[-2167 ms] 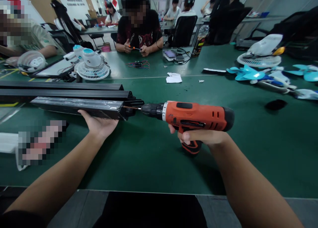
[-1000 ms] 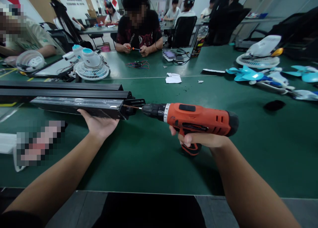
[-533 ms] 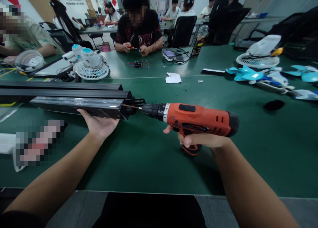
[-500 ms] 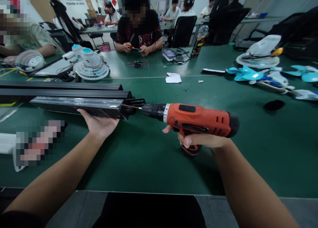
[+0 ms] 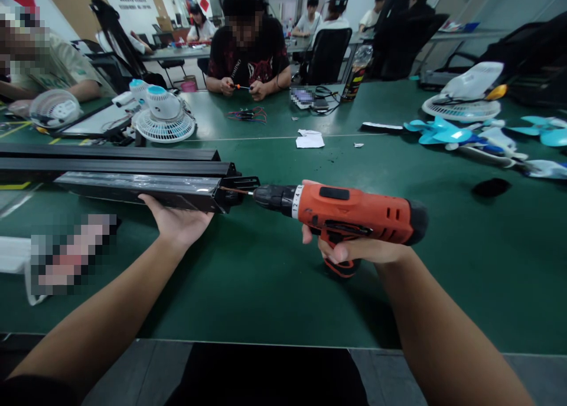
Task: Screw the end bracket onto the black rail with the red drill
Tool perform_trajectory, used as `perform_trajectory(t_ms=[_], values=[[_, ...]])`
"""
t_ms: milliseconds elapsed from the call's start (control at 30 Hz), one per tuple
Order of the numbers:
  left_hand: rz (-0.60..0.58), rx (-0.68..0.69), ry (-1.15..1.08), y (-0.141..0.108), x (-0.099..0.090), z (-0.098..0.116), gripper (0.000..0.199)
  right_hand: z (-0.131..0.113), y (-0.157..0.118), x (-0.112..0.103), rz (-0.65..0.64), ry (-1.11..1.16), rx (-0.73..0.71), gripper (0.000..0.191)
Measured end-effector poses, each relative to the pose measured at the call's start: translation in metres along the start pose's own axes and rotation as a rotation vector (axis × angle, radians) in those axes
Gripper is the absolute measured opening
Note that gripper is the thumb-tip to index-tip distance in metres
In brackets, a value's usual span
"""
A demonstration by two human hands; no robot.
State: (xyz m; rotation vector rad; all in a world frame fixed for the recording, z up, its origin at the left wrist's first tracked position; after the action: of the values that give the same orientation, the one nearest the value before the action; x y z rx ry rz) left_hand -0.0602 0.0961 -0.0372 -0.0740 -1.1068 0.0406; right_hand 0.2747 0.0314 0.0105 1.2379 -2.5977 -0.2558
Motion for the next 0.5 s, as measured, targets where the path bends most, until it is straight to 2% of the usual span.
perform_trajectory(t_ms=[100, 233, 300, 500], values=[[0.013, 0.000, 0.025, -0.0010, 0.0012, -0.0003, 0.103, -0.0011, 0.0012, 0.0017, -0.009, 0.029, -0.021, 0.079], [0.020, 0.006, 0.051, -0.0020, 0.0033, -0.0003, 0.105, 0.0019, 0.0006, 0.0006, 0.005, -0.022, 0.028, 0.050], [0.024, 0.013, 0.059, -0.0024, 0.0040, 0.0002, 0.105, 0.0050, -0.0008, -0.0002, 0.007, -0.065, 0.078, 0.041], [0.025, 0.003, 0.061, -0.0024, 0.0039, -0.0004, 0.108, 0.0053, -0.0007, 0.0021, -0.020, -0.078, 0.097, 0.040]])
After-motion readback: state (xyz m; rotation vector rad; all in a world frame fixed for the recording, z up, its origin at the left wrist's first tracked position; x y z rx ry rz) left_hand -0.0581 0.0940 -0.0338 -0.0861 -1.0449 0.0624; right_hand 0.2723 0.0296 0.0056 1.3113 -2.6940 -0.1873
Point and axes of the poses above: each hand's wrist, its own y-axis towards the middle knuckle, its own x-axis out of the palm, z = x × y, the point moved 8 cm from there along y, towards the middle knuckle, and after that the axes turned 9 degrees about -z, right-handed, at the moved point
